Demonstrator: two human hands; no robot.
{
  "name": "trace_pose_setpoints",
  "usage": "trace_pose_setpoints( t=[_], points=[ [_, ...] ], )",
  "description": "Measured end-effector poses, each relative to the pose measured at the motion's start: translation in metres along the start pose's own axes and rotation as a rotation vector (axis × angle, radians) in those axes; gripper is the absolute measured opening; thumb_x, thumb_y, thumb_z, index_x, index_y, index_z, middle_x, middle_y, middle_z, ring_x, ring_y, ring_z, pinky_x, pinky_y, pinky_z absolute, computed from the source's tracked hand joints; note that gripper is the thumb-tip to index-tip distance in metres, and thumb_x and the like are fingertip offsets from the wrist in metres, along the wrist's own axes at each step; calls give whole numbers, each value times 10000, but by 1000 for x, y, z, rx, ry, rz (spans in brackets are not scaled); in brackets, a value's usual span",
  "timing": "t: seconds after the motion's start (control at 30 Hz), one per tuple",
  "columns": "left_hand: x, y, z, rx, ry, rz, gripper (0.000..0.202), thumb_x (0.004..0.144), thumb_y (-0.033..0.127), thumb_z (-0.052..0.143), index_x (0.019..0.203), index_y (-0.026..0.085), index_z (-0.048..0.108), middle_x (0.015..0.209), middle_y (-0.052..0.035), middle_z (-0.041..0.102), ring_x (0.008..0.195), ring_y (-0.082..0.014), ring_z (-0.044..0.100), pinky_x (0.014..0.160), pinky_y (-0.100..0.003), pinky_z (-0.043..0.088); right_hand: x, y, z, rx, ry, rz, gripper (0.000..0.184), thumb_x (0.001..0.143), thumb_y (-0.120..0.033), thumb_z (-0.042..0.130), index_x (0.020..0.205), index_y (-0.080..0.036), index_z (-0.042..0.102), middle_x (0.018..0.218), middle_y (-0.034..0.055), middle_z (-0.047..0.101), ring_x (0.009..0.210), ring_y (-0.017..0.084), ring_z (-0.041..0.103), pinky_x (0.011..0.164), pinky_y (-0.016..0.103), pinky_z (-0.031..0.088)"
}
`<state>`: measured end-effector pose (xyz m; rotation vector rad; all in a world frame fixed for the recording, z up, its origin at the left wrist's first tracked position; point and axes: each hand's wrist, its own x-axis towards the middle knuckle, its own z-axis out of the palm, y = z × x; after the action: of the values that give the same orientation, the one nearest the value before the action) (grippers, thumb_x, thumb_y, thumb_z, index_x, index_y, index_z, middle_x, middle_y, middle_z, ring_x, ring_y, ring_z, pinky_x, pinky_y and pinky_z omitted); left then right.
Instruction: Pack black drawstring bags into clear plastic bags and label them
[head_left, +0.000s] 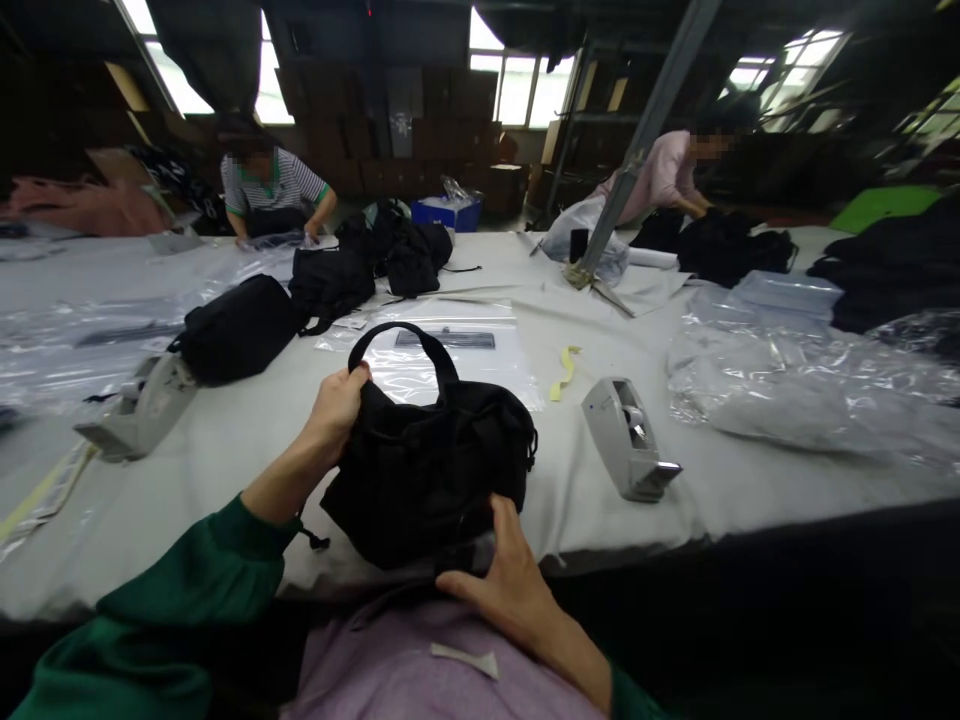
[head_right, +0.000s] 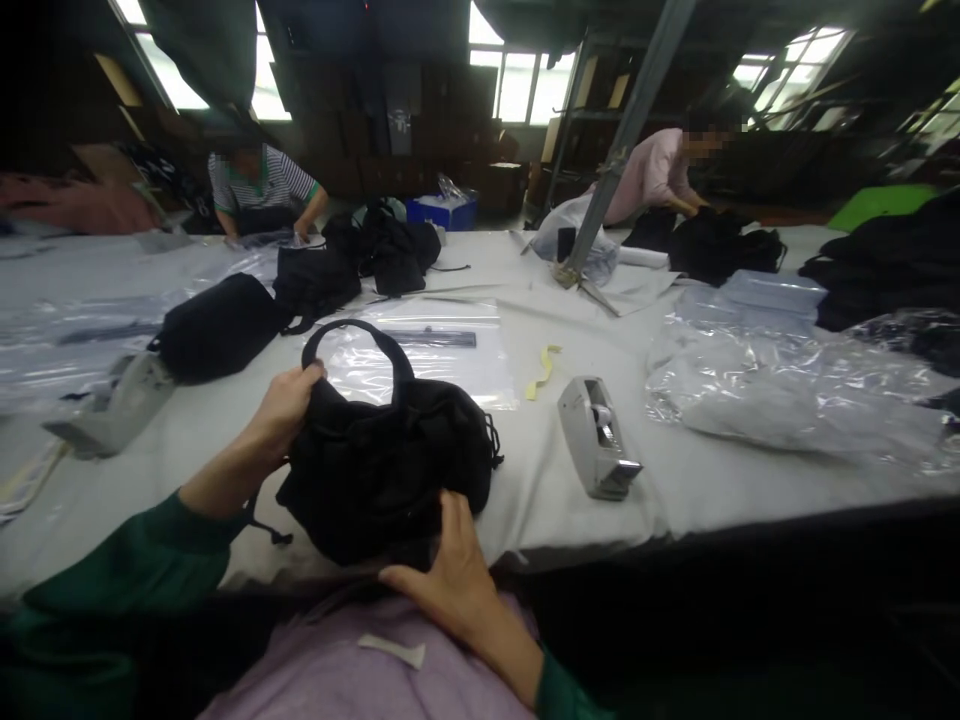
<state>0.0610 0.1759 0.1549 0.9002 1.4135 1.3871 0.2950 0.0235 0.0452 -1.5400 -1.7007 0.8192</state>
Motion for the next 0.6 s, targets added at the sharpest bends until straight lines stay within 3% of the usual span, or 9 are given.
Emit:
trace_pose_setpoints(
  t=[0.07,0.17,0.27,0.33,0.43,0.5,0.6],
  points=[
    [-5,0,-5,-99,-1,-97,286,913,274,530,651,163,500,491,50,454,392,-88,434,414,-195,368,26,9,9,49,94,-65,922,604,-315,815,1414,-178,394,1380,155,471,1281,337,452,1066,486,395],
    [-16,-4,-20,-226,-33,-230,253,933,251,501,704,150,530,571,-5,566,446,-135,561,461,-247,487,68,26,14,204,161,-110,621,688,-247,715,1284,-204,544,1190,108,618,1130,290,578,1022,472,437],
    [-22,-12,-42,-323,-22,-303,261,966,230,451,739,144,548,595,-18,611,473,-140,610,478,-249,529,97,39,15,391,184,-23,609,704,-273,700,1288,-212,536,1082,88,665,960,253,654,908,441,515],
    [-21,-17,-57,-373,12,-324,325,999,226,368,742,144,548,578,-10,616,445,-116,600,465,-219,530,106,45,15,538,152,50,651,714,-303,685,1327,-184,497,975,74,691,830,223,679,800,396,555],
    [-18,-23,-73,-414,33,-328,370,1016,229,318,760,138,570,601,-14,645,451,-102,607,478,-204,547,112,52,14,634,78,85,464,711,-360,679,1112,-129,648,774,57,700,727,214,672,714,357,556],
    [-16,-27,-77,-441,28,-335,357,1011,223,340,759,138,579,625,-21,665,468,-107,616,491,-215,561,116,54,14,651,59,87,400,699,-369,685,1019,-129,695,779,64,705,740,216,666,721,355,547],
    [-15,-35,-80,-512,30,-362,339,1004,212,363,758,140,584,632,-19,676,463,-105,616,483,-214,562,122,55,12,652,48,84,404,680,-331,687,1045,-159,716,872,67,717,796,222,662,758,362,540]
  ],
)
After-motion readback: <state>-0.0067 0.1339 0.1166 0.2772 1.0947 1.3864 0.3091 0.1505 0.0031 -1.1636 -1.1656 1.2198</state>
